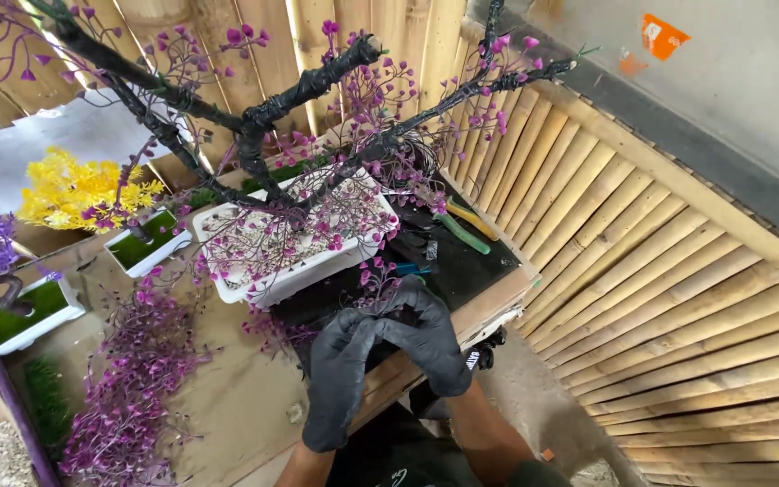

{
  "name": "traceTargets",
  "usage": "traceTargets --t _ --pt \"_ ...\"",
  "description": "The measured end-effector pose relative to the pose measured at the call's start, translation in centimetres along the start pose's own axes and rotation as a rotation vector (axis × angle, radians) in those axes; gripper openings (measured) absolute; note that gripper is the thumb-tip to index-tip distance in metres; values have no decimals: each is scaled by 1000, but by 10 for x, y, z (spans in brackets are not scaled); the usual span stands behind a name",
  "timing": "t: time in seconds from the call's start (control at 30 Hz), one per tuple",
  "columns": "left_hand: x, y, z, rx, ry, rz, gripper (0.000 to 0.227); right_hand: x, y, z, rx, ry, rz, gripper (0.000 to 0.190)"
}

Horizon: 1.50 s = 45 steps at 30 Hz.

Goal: The person arranges purple artificial flowers onto a black bonsai tree structure. They use pliers to cut and prepare the flower stems and wire, then insert the stems into the branches of the tree. The person also uses a small wooden block to assist in securing the arrangement.

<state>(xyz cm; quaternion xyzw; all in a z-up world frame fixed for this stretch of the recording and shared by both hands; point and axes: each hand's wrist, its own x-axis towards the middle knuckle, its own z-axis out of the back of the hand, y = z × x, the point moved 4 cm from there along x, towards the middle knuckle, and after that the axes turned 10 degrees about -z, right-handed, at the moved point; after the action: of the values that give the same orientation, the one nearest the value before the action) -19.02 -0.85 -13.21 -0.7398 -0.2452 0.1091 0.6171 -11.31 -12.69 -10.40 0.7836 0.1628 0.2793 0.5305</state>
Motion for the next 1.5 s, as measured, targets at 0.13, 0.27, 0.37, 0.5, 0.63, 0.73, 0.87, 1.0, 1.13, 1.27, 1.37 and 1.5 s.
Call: traceTargets --t 0.13,0.27,0.37,0.5,0.63,0.73,0.87,1.0,1.13,1.27,1.37,1.5 --pt "-1 3 -13 -159 95 -73 20 -5 -8 24 -35 -80 7 24" --pt "-6 -18 -24 70 184 -21 23 -7 27 18 33 36 179 18" --pt "-10 -44 -42 53 326 49 30 -12 50 10 -78 -90 104 12" --pt "-13 -23 -44 -84 385 -139 28 -14 32 26 -93 39 151 15" --pt "-17 -29 -50 -171 478 -131 39 -19 27 40 26 -8 91 16" --pt "-17 -22 -53 -124 498 -134 36 -11 54 25 -30 63 102 18" --pt "-8 -39 -59 -2 422 -542 11 -6 54 36 64 206 27 33" --pt "5 -81 -76 295 63 -816 17 -3 100 41 -357 -322 142 75" --pt "18 -98 -98 424 117 -959 17 -14 123 58 -444 -379 369 79" --pt "14 -119 -128 628 -6 -1220 32 -16 155 39 -522 -460 305 26" --pt "19 -119 -130 611 -1 -1272 31 -7 177 37 -515 -497 276 16" --pt "32 -124 -125 491 78 -1222 25 7 195 25 -498 -545 225 16"
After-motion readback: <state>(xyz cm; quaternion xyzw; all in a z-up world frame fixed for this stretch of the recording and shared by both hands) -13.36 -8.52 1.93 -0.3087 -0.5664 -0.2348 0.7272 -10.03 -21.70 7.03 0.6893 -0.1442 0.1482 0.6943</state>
